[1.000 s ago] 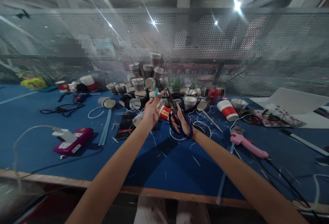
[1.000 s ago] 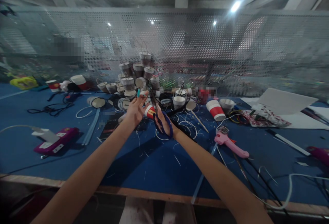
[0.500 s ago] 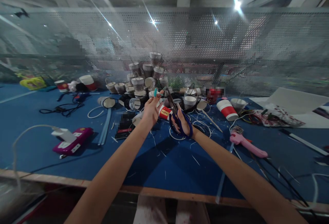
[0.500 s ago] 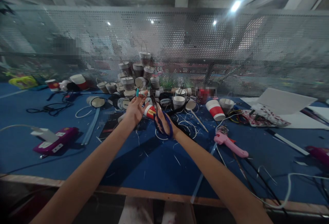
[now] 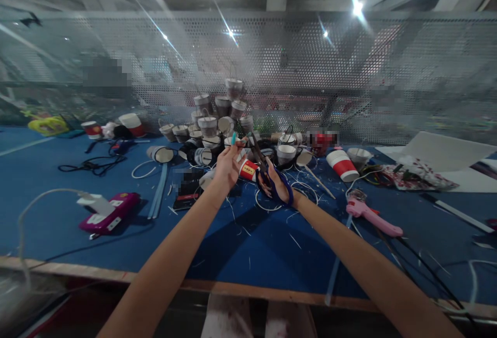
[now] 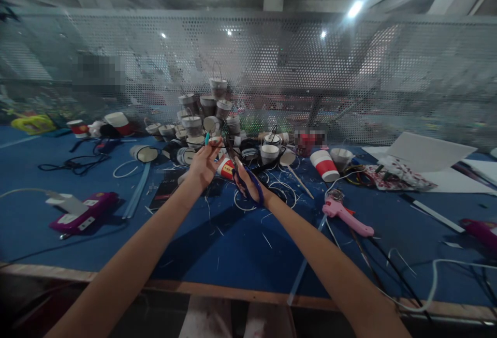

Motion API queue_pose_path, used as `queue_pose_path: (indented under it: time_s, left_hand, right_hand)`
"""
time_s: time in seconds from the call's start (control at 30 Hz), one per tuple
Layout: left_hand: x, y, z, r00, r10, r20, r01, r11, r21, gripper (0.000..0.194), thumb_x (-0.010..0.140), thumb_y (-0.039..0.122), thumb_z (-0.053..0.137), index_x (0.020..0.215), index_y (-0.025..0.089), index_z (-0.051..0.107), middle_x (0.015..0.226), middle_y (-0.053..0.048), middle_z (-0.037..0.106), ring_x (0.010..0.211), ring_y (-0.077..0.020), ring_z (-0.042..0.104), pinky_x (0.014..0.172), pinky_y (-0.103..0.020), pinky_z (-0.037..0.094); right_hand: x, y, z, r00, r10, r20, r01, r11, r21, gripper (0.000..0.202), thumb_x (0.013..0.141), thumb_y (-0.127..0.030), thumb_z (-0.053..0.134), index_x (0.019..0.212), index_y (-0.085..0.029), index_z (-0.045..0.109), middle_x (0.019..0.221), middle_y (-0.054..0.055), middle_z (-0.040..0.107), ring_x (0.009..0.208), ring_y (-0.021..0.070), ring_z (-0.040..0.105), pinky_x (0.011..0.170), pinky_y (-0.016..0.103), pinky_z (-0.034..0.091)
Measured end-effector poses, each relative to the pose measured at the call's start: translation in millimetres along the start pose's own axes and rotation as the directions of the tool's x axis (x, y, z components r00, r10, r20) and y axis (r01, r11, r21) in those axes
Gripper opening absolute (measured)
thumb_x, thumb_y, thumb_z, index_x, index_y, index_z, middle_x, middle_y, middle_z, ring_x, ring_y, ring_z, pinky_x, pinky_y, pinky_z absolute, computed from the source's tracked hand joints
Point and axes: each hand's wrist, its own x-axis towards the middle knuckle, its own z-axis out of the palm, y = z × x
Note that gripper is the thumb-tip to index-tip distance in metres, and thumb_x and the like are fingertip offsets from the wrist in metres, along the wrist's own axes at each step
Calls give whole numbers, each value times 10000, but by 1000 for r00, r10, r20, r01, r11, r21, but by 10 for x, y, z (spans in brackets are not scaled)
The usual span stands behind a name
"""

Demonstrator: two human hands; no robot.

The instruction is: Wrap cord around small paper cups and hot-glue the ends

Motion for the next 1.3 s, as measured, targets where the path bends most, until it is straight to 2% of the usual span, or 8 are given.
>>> queue_pose_path:
  time_s: [0.27, 0.43, 0.67, 0.83, 1.0, 1.1, 1.2, 1.3]
  left_hand:
    - [-5, 1, 7, 1000, 7, -12, -7, 999, 41, 107, 753, 156, 551, 656, 154, 596, 856, -50, 671, 984, -180, 568, 811, -324, 442]
    - [-3, 2, -1, 1000, 9, -10, -8, 998, 61, 48, 718, 185, 603, 680, 154, 605, 867, -52, 664, 938, -168, 581, 793, -320, 448]
    - [5, 8, -9, 1000, 13, -9, -13, 999, 45, 65, 699, 189, 627, 662, 150, 590, 784, -32, 658, 863, -141, 590, 778, -295, 455]
    - [0, 10, -9, 1000, 6, 4, -6, 999, 42, 72, 725, 187, 593, 662, 153, 584, 824, -39, 663, 891, -155, 590, 794, -312, 450]
    - [-14, 25, -2, 1000, -7, 21, 6, 999, 42, 76, 729, 205, 597, 673, 159, 575, 903, -56, 665, 992, -186, 567, 820, -328, 441]
    - [-3, 26, -12, 1000, -19, 17, 18, 999, 28, 85, 742, 197, 583, 665, 164, 566, 872, -45, 669, 994, -187, 568, 827, -347, 441]
    - [18, 18, -29, 1000, -24, 16, 24, 1000, 7, 93, 756, 182, 563, 664, 166, 572, 821, -32, 671, 976, -179, 576, 834, -356, 441]
    - [28, 10, -33, 1000, -26, 15, 26, 1000, 1, 83, 755, 172, 562, 674, 164, 578, 804, -25, 667, 945, -171, 589, 830, -357, 444]
  right_hand:
    - [-3, -12, 1, 1000, -3, -23, 3, 1000, -17, 551, 691, -736, 338, 583, -198, 396, 428, -71, 314, 319, 42, 266, 282, 190, 214]
    - [-21, -29, 6, 999, -9, -35, 8, 1000, -28, 536, 682, -726, 378, 582, -199, 389, 443, -75, 313, 322, 38, 253, 274, 189, 207]
    - [-67, -100, 29, 998, 32, -50, -36, 996, -78, 546, 699, -723, 345, 567, -195, 373, 404, -80, 299, 313, 35, 249, 282, 192, 210]
    - [-84, -112, 42, 995, 39, -89, -48, 994, -99, 565, 698, -736, 314, 527, -200, 366, 381, -72, 308, 292, 38, 259, 268, 194, 213]
    - [-78, -108, 29, 998, 59, -10, -59, 998, -20, 581, 680, -761, 292, 557, -201, 383, 409, -75, 310, 298, 39, 253, 269, 186, 214]
    - [-70, -113, 15, 995, 81, 50, -83, 996, 31, 616, 638, -796, 283, 597, -195, 412, 442, -72, 334, 328, 39, 275, 297, 178, 237]
    - [-64, -115, 4, 991, 124, 52, -126, 992, 29, 628, 615, -804, 305, 628, -191, 437, 460, -66, 360, 351, 41, 306, 321, 175, 253]
    - [-61, -111, -3, 993, 114, 37, -115, 993, 18, 609, 622, -794, 326, 610, -193, 425, 451, -67, 344, 351, 42, 295, 320, 177, 237]
